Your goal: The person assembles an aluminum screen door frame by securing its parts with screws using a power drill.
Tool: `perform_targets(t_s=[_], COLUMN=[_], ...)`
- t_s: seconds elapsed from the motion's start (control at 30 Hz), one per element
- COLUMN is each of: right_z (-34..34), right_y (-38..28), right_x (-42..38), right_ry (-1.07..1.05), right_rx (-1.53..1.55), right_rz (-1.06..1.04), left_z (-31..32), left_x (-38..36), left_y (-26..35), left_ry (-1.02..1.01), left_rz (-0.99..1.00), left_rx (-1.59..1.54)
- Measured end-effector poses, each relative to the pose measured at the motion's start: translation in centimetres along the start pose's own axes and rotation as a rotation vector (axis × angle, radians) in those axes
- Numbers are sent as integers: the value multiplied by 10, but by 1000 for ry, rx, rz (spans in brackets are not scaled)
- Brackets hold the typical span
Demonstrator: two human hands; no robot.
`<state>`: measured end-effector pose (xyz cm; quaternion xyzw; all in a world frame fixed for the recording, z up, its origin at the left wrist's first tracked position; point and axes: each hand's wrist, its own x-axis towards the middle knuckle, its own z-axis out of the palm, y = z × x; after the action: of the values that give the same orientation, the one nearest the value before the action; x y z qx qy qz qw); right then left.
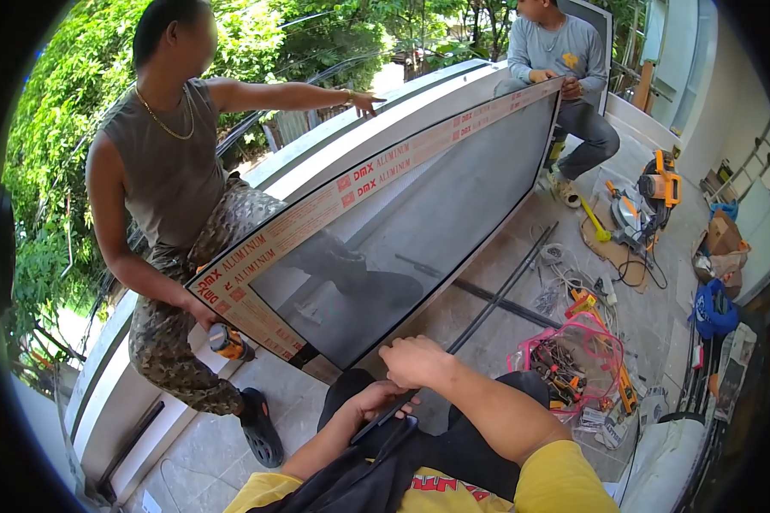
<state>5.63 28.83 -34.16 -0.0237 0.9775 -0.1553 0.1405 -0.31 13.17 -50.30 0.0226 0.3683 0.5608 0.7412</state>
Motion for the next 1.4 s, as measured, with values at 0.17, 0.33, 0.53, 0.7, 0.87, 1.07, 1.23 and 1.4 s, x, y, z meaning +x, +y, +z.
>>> perform_targets(t_s=[0.17,0.33,0.53,0.7,0.87,1.07,1.23,1.4], right_z=[3,3,0,4,11,8,7,1], right_y=[1,-2,-7,-4,1,4,4,1], right_x=[0,1,2,3,7,7,4,1], right_ry=[-5,9,-20,14,42,47,69,2], right_rx=[-8,-5,-14,-1,-8,11,-1,32], right_rz=[-7,-21,16,-2,-16,-33,-30,-62], left_z=[5,2,5,4,-3,-2,-7,-2], left_x=[-4,-2,-5,-4,1,2,5,7], left_y=[3,0,3,3,2,4,4,0], left_ry=[11,48,66,63,26,60,31,68], left_rz=[-2,29,26,16,11,11,-7,-7], left_rx=[17,67,75,59,14,25,35,26])
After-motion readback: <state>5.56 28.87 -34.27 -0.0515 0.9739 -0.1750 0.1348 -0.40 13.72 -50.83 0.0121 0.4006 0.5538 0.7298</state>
